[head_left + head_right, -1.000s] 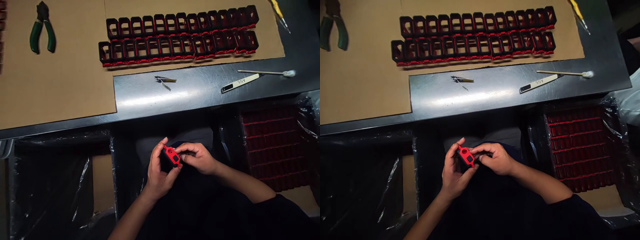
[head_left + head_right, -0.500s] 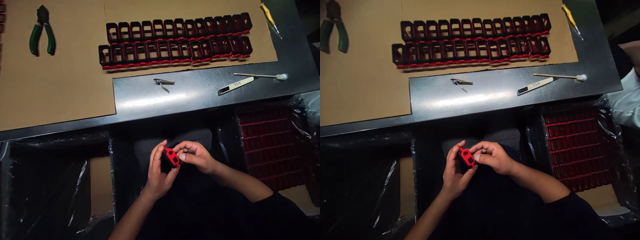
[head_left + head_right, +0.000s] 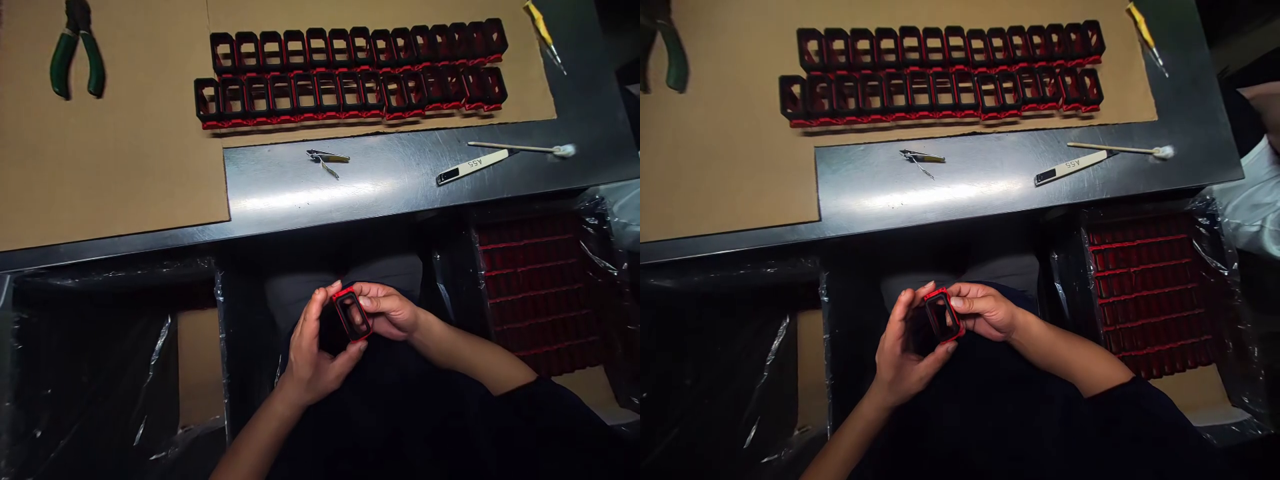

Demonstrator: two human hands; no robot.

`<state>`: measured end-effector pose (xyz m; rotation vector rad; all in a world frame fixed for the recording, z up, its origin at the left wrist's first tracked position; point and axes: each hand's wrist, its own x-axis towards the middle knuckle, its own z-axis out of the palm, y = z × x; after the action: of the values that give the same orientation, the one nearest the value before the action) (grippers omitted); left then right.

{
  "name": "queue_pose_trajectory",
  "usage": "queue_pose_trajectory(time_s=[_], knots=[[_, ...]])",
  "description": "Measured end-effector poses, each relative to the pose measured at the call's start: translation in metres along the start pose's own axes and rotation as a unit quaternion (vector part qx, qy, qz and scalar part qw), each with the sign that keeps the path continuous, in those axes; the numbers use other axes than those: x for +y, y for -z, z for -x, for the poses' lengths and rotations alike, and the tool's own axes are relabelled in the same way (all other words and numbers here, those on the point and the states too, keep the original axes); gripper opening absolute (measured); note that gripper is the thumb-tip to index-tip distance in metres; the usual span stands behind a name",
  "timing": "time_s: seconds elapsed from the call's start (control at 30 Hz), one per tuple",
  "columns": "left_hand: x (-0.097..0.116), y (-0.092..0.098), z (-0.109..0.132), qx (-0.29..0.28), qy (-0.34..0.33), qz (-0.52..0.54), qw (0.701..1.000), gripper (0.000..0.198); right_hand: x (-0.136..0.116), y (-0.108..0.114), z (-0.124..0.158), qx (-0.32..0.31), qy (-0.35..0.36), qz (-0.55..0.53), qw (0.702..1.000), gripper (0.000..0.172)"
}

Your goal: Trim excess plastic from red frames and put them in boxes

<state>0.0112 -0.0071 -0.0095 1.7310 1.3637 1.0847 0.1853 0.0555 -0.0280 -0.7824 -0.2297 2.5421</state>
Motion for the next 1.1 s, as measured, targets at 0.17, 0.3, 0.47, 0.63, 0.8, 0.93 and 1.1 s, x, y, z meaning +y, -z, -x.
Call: queue_pose_trajectory(time_s=[0.17, 0.3, 0.47, 0.63, 0.8, 0.93, 1.1], knots=[[0.003, 0.004, 0.001, -0.004, -0.003, -0.031, 1.0, 0.095, 0.004, 0.007, -0.002, -0.039, -0.023, -0.02, 0.999, 0.042], [0.001, 0.012, -0.005, -0.023, -0.034, -0.067, 0.997, 0.099, 0.001, 0.005, 0.0, -0.047, -0.007, 0.027, 0.999, 0.043], [-0.006, 0.016, -0.007, -0.047, -0.071, -0.044, 0.995, 0.098, -0.003, -0.002, 0.002, -0.032, 0.029, 0.09, 0.995, 0.039], [-0.012, 0.012, -0.004, -0.073, -0.028, 0.002, 0.997, 0.09, -0.007, -0.012, 0.006, -0.007, 0.033, 0.144, 0.989, 0.036], [-0.017, 0.01, -0.004, -0.084, -0.007, 0.052, 0.995, 0.086, -0.011, -0.017, 0.011, 0.034, 0.036, 0.176, 0.983, 0.035], [-0.02, 0.013, -0.002, -0.102, 0.048, 0.1, 0.989, 0.083, -0.011, -0.016, 0.013, 0.055, 0.091, 0.262, 0.959, 0.028], [-0.017, 0.016, -0.001, -0.088, 0.153, 0.163, 0.971, 0.058, -0.011, -0.011, 0.011, 0.03, 0.283, 0.448, 0.847, 0.008]])
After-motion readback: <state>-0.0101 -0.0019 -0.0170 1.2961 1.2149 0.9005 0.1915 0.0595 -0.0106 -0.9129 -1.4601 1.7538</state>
